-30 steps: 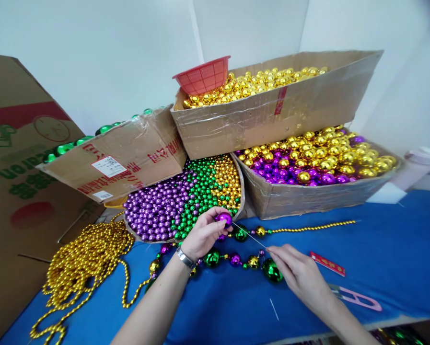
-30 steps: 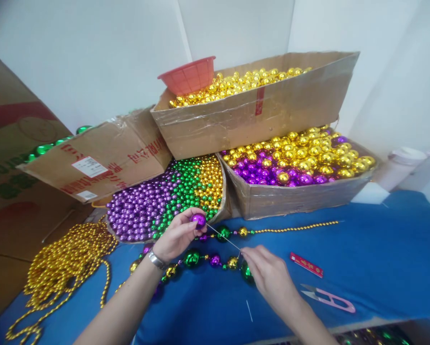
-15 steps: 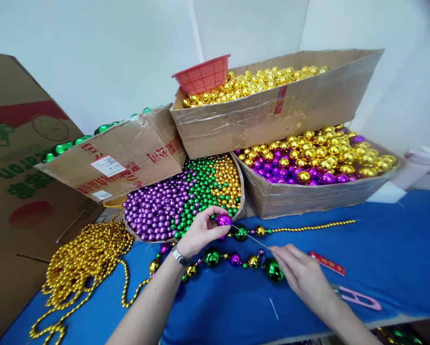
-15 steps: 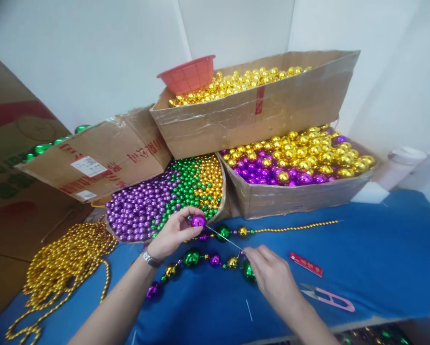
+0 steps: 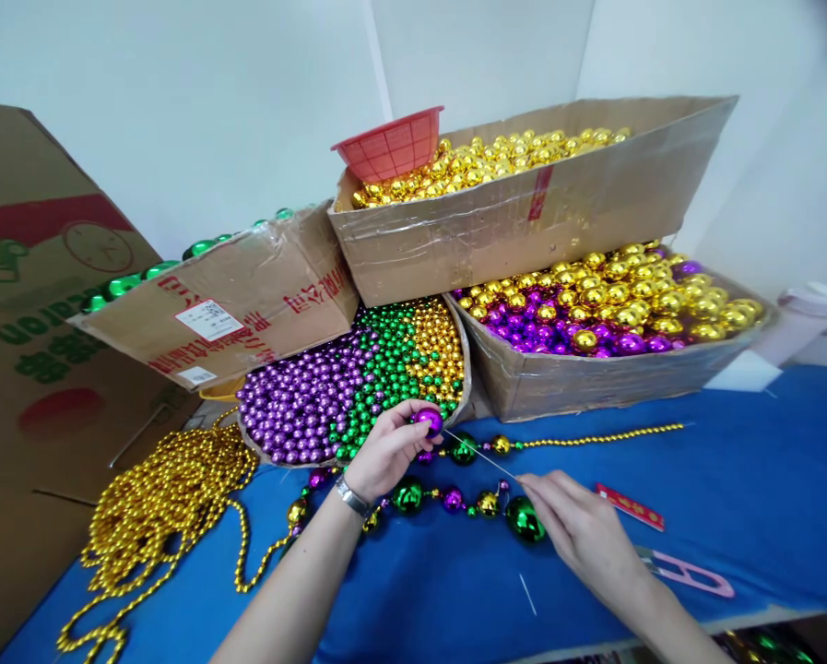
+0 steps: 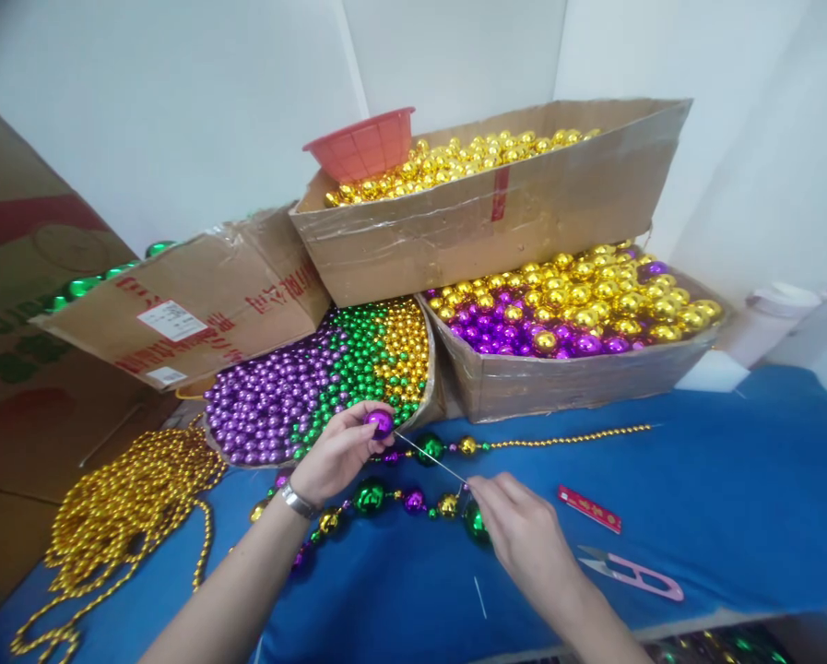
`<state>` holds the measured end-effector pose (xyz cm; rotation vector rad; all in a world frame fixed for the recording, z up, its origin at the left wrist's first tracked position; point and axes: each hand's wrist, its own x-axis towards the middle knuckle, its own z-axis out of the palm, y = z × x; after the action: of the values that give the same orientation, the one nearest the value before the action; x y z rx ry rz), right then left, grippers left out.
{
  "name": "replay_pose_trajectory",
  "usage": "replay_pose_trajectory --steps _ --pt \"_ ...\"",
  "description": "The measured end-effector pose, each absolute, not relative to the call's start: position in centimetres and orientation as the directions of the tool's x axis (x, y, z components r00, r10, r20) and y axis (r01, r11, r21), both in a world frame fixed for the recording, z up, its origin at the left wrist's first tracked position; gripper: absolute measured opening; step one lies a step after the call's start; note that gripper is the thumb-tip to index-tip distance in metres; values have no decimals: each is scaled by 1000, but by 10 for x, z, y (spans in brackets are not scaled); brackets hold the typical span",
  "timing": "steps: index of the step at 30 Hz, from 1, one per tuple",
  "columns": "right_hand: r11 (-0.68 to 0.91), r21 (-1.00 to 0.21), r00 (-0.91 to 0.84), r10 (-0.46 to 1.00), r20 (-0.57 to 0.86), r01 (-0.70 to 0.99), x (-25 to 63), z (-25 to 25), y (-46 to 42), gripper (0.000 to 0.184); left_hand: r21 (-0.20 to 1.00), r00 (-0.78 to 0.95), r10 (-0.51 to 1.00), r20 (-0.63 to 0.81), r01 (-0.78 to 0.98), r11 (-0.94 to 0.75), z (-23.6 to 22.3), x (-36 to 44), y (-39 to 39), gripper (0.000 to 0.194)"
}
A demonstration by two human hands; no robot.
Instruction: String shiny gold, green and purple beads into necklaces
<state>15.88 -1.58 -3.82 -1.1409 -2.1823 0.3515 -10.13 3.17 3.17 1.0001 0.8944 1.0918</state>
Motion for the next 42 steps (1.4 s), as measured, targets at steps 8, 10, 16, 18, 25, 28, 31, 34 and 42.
replay_pose_trajectory --steps 8,10,16,18,25,28,31,34,42 --pt "590 -502 -418 805 420 632 156 -37 -16 28 946 240 966 -100 -278 167 31 -101 32 26" --pt "591 -502 -416 805 424 632 156 -37 -16 28 952 242 965 -97 -260 161 30 -102 32 28" --pt "597 -460 -442 800 406 657 157 -41 -15 28 986 239 968 -76 -126 108 35 -96 27 32" --pt "602 -442 -455 796 399 665 155 -42 -14 29 996 257 963 -80 -15 87 39 -91 24 35" --pt "611 -536 -445 791 419 582 150 -42 -13 27 994 255 961 -108 43 100 39 -84 20 36" --pt "610 -560 -440 793 422 561 149 -41 -14 26 992 266 956 -127 25 125 38 -84 19 34" --pt "599 -569 -429 801 418 564 147 -43 -14 25 992 251 959 -128 38 122 40 -84 18 33" --pt "612 -525 -429 790 438 592 146 -48 -14 26 992 244 962 -122 48 114 41 -84 17 33" --pt "621 -510 -408 780 474 595 142 -50 -16 23 994 245 964 -108 -6 113 29 -80 12 38"
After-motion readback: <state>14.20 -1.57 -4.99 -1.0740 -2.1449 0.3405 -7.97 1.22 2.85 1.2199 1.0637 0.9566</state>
